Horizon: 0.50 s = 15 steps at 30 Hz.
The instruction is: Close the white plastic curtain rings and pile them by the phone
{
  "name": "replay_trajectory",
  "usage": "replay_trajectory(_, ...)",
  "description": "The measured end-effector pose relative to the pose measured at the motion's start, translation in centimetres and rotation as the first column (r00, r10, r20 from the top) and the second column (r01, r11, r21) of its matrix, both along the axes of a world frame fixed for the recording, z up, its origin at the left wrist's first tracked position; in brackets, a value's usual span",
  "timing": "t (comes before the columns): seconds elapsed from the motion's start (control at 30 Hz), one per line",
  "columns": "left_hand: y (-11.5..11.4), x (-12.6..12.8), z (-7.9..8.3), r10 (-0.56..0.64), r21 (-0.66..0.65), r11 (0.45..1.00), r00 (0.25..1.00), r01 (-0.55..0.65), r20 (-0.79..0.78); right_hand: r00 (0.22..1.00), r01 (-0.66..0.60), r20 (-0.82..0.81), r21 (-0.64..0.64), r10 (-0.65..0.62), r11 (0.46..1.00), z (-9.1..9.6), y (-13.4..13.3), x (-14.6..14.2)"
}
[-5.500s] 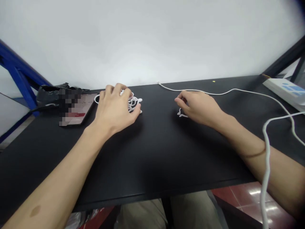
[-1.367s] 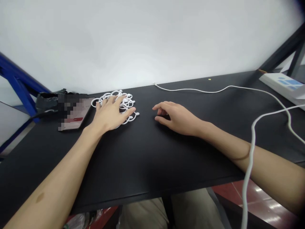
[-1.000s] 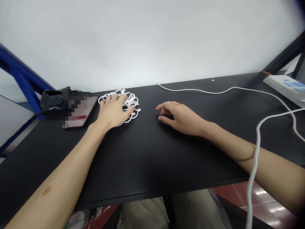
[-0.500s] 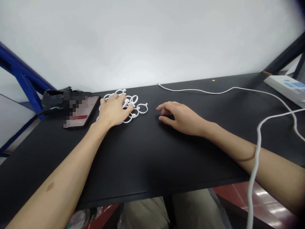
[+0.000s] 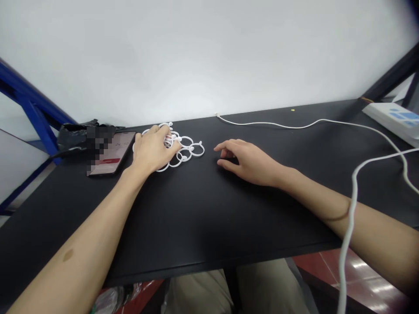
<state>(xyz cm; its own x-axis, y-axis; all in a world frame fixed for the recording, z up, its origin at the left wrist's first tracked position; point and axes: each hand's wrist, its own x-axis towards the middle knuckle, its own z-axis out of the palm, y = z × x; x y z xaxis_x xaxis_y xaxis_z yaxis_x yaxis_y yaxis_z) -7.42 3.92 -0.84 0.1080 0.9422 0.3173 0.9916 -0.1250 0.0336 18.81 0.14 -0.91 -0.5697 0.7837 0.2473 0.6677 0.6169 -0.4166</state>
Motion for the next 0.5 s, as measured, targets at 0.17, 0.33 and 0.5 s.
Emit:
replay_trajectory(0.17, 0.0, -0.1, 0.1, 0.009, 0.023, 1.000, 0.999, -0.010, 0.043, 0.999, 0.003, 0.034, 0.044, -0.005, 0.999, -0.1, 0.0, -0.5)
replay_trajectory(0.33, 0.0, 0.0, 0.3, 0.005, 0.057, 0.998, 0.998, -0.008, 0.057, 0.988, -0.028, 0.157, 0.133, 0.006, 0.991, -0.4, 0.4, -2.1)
replay_trajectory(0.5, -0.1, 0.3, 0.4, -0.006, 0.065, 0.998, 0.998, 0.002, 0.056, 0.984, -0.028, 0.176, 0.133, 0.004, 0.991, -0.7, 0.7, -2.6)
